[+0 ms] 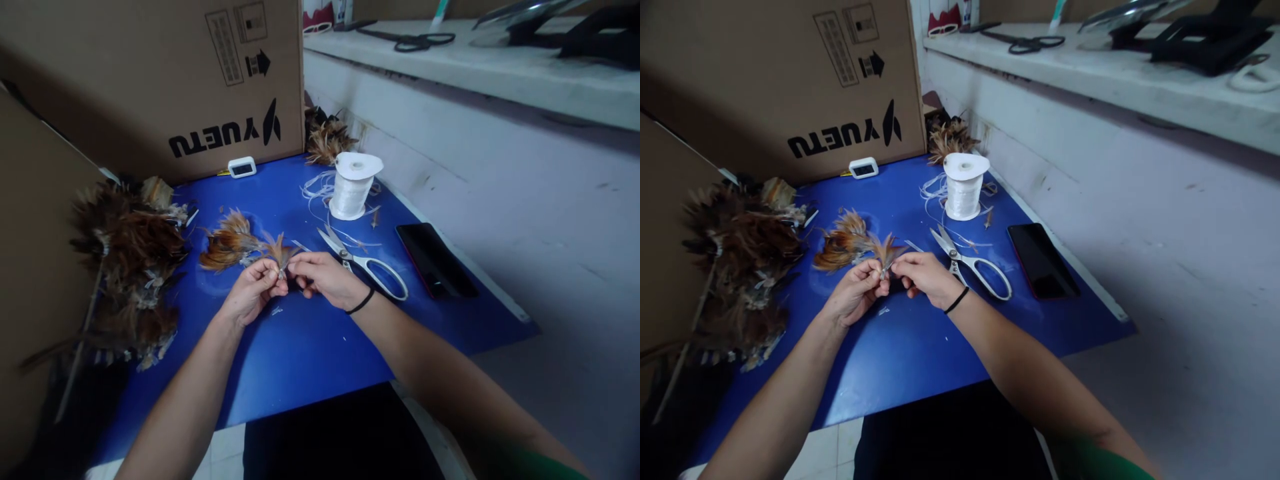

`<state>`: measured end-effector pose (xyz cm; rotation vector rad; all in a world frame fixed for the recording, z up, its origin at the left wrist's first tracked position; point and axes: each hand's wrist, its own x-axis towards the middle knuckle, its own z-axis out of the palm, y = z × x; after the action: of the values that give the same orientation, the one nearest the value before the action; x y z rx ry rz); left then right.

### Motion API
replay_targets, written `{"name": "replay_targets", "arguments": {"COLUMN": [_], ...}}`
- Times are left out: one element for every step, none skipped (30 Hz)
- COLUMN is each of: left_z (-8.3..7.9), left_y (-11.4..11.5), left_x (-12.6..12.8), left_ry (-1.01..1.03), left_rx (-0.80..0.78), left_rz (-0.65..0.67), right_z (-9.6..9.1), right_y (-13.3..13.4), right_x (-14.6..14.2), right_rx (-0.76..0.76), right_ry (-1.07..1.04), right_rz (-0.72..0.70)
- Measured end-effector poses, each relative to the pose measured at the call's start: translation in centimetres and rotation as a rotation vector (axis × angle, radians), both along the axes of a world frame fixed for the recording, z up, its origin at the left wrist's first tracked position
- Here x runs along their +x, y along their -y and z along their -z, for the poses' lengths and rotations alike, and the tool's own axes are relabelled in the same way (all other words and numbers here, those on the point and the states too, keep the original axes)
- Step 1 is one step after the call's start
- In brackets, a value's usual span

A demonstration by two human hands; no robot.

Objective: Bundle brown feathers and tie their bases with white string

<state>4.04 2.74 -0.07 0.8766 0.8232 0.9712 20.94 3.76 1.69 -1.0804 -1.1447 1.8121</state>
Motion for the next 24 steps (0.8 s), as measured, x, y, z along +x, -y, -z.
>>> {"name": "replay_targets", "arguments": {"left_z": [0.0, 0.0, -0.1, -0.1, -0.1, -0.1, -0.1, -0.1, -0.1, -0.1, -0.1, -0.1, 0.0, 0.0, 0.0, 0.1, 0.1, 0.1, 0.1, 0.1, 0.1, 0.1, 0.1, 0.2], "left_y": [0.0, 0.1, 0.1, 0.1, 0.2, 0.2, 0.2, 0.2, 0.2, 0.2, 0.2, 0.2, 0.1, 0.1, 0.1, 0.0, 0.0, 0.0, 0.0, 0.0, 0.0, 0.0, 0.0, 0.0], "left_x": [0.1, 0.1, 0.2, 0.3, 0.3, 0.4, 0.4, 0.4, 0.4, 0.4, 0.3, 0.3, 0.2, 0.2, 0.2, 0.2, 0.2, 0.2, 0.2, 0.2, 0.2, 0.2, 0.2, 0.2], "left_ry": [-0.013, -0.025, -0.039, -0.050, -0.058, -0.062, -0.063, -0.061, -0.058, -0.054, -0.048, -0.043, -0.038, -0.034, -0.030, -0.028, -0.028, -0.028, -0.029, -0.030, -0.031, -0.032, -0.035, -0.039], "left_rx": [0.000, -0.001, -0.003, -0.004, -0.006, -0.007, -0.007, -0.008, -0.009, -0.010, -0.012, -0.013, -0.013, -0.013, -0.011, -0.010, -0.010, -0.010, -0.009, -0.010, -0.010, -0.009, -0.009, -0.009], "left_rz": [-0.001, 0.000, 0.005, 0.011, 0.015, 0.018, 0.018, 0.016, 0.013, 0.009, 0.006, 0.001, -0.004, -0.010, -0.016, -0.022, -0.028, -0.035, -0.041, -0.046, -0.051, -0.055, -0.058, -0.061], "right_z": [0.1, 0.2, 0.3, 0.4, 0.5, 0.6, 0.8, 0.8, 0.9, 1.0, 1.0, 1.1, 1.1, 1.1, 1.2, 1.1, 1.1, 1.1, 1.1, 1.0, 0.9, 0.9, 0.8, 0.8], "right_y": [0.0, 0.0, 0.0, -0.1, -0.1, -0.1, -0.1, -0.1, -0.2, -0.2, -0.2, -0.2, -0.2, -0.2, -0.3, -0.3, -0.3, -0.3, -0.2, -0.2, -0.2, -0.1, -0.1, 0.0], "right_x": [0.0, -0.1, -0.1, -0.1, -0.2, -0.2, -0.2, -0.2, -0.2, -0.2, -0.2, -0.1, -0.1, -0.1, -0.1, -0.1, -0.1, -0.2, -0.2, -0.2, -0.3, -0.3, -0.3, -0.4], "right_rx": [-0.003, -0.001, 0.004, 0.008, 0.008, 0.007, 0.002, -0.002, -0.006, -0.009, -0.012, -0.014, -0.016, -0.018, -0.020, -0.023, -0.026, -0.030, -0.035, -0.037, -0.033, -0.024, -0.008, 0.018], "right_ry": [-0.020, -0.035, -0.044, -0.051, -0.058, -0.065, -0.072, -0.075, -0.077, -0.078, -0.078, -0.079, -0.080, -0.080, -0.078, -0.073, -0.065, -0.058, -0.048, -0.036, -0.022, -0.003, 0.020, 0.047], "right_rz": [0.013, 0.026, 0.037, 0.049, 0.060, 0.070, 0.076, 0.078, 0.076, 0.072, 0.069, 0.066, 0.064, 0.064, 0.066, 0.071, 0.076, 0.084, 0.092, 0.101, 0.109, 0.118, 0.126, 0.134]}}
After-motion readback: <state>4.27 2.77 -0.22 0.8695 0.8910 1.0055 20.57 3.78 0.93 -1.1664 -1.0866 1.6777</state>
